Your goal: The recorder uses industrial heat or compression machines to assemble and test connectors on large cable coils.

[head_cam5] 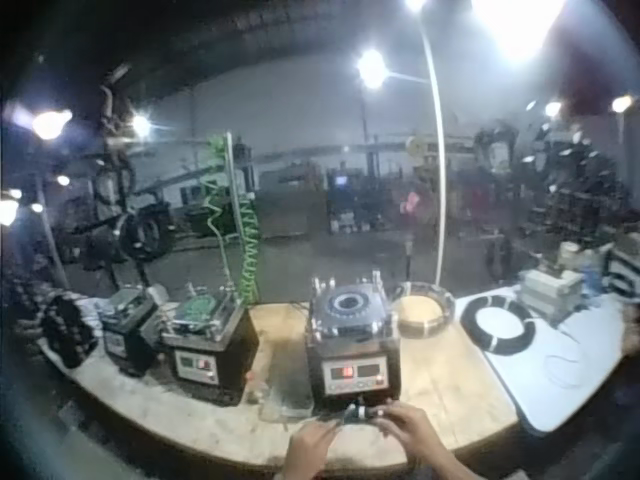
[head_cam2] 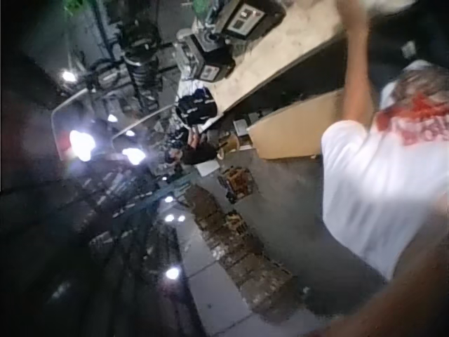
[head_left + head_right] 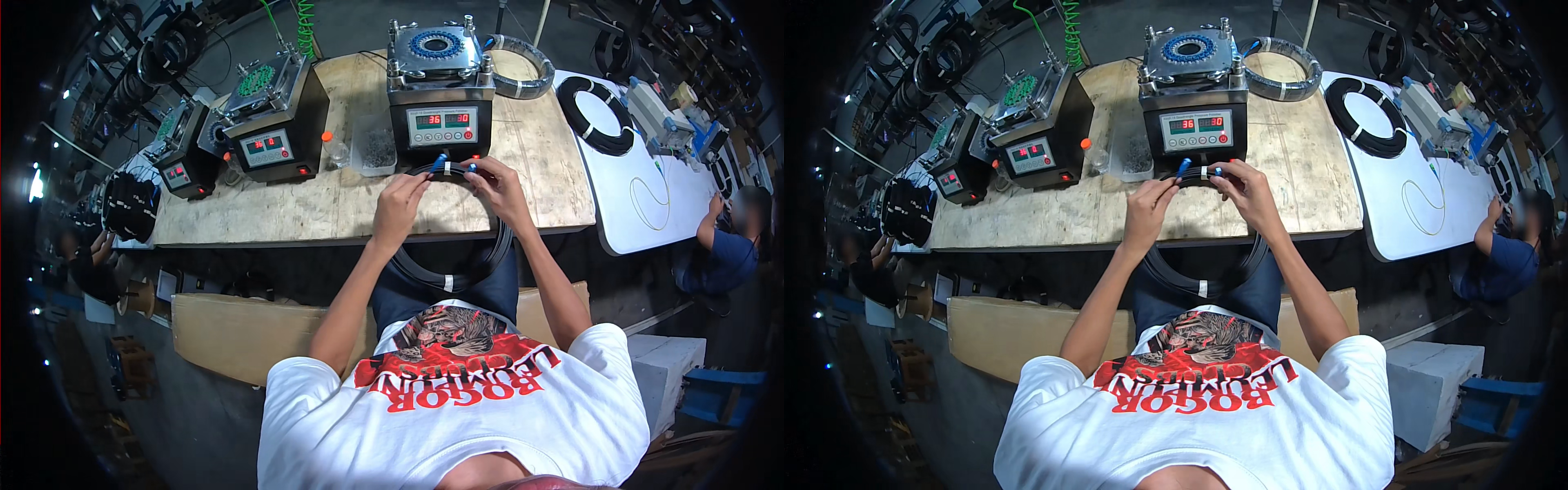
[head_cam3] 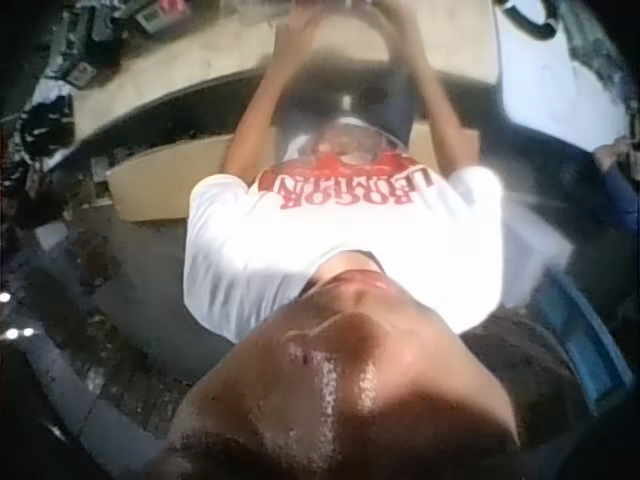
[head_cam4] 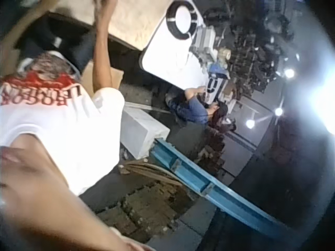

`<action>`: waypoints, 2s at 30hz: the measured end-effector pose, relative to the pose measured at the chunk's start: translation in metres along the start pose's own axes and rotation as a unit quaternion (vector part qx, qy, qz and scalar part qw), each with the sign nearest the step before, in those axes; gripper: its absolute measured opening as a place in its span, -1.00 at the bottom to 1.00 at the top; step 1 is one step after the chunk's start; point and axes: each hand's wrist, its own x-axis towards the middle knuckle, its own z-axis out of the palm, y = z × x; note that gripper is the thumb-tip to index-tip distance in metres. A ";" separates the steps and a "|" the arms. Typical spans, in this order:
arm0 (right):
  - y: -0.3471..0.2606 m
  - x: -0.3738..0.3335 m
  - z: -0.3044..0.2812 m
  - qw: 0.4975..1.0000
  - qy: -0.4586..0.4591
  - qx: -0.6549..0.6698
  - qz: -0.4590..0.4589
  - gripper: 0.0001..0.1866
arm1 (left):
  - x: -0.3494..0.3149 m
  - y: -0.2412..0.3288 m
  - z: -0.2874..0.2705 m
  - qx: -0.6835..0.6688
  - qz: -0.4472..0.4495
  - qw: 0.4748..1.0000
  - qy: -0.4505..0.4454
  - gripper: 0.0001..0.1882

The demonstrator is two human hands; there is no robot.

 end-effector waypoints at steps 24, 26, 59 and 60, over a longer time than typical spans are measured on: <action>0.031 0.019 0.029 0.991 0.049 0.127 0.013 -0.81 | 0.006 -0.033 0.043 -0.235 -0.206 0.948 -0.055 -0.86; 0.032 0.020 0.027 0.991 0.044 0.123 0.023 -0.81 | 0.008 -0.033 0.042 -0.232 -0.204 0.949 -0.060 -0.87; 0.028 0.006 0.012 0.992 -0.001 0.116 0.050 -0.76 | 0.028 -0.029 0.040 -0.211 -0.174 0.956 -0.102 -0.89; 0.028 0.005 0.012 0.992 0.004 0.122 0.043 -0.76 | 0.028 -0.028 0.040 -0.216 -0.182 0.954 -0.098 -0.86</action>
